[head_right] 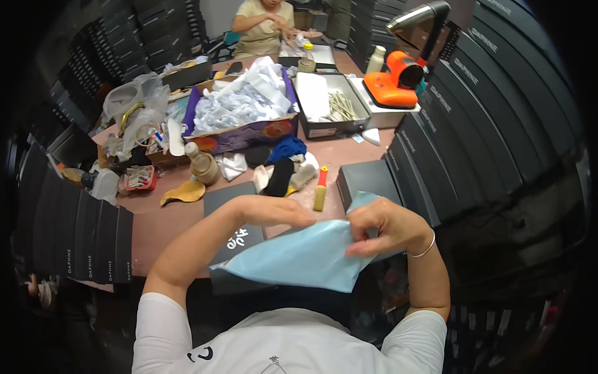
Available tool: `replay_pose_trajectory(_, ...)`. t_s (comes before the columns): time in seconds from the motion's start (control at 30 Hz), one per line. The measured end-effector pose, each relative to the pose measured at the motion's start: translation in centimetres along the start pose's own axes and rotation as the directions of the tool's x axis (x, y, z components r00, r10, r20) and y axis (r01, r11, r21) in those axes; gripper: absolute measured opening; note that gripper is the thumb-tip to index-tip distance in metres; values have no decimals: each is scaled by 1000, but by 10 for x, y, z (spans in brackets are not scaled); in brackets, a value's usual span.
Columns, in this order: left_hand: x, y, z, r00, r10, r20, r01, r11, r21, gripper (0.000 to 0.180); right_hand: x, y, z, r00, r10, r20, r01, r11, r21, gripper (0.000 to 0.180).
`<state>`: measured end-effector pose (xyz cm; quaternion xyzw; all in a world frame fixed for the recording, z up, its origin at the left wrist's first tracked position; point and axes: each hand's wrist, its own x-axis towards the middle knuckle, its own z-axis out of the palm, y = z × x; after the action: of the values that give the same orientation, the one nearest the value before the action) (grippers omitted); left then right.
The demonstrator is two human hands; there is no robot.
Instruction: Clean shoes with a brush, wrap them in tissue paper, and place them into shoe boxes.
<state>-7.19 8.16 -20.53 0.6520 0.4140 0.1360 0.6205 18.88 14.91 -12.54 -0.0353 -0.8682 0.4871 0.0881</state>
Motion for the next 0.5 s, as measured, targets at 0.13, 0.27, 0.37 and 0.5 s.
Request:
replay_pose_trajectory(0.13, -10, -8, 34, 995, 97, 18, -90, 965, -246, 31, -62, 21, 10, 885, 450, -117, -465, 859, -212, 32)
replay_pose_trajectory(0.27, -5, 2, 65, 992, 33, -126, -12, 986, 164, 31, -67, 24, 52, 921, 145, -363, -273, 902, -333, 56)
replay_pose_trajectory(0.37, -3, 8, 76, 984, 104, -142, -42, 923, 383, 28, -48, 27, 71, 920, -49, -388, -126, 902, -413, 62)
replay_pose_trajectory(0.5, -2, 18, 78, 979, 151, -139, -82, 910, 406, 24, -35, 37, 102, 938, 156, -309, -207, 969, -137, 33)
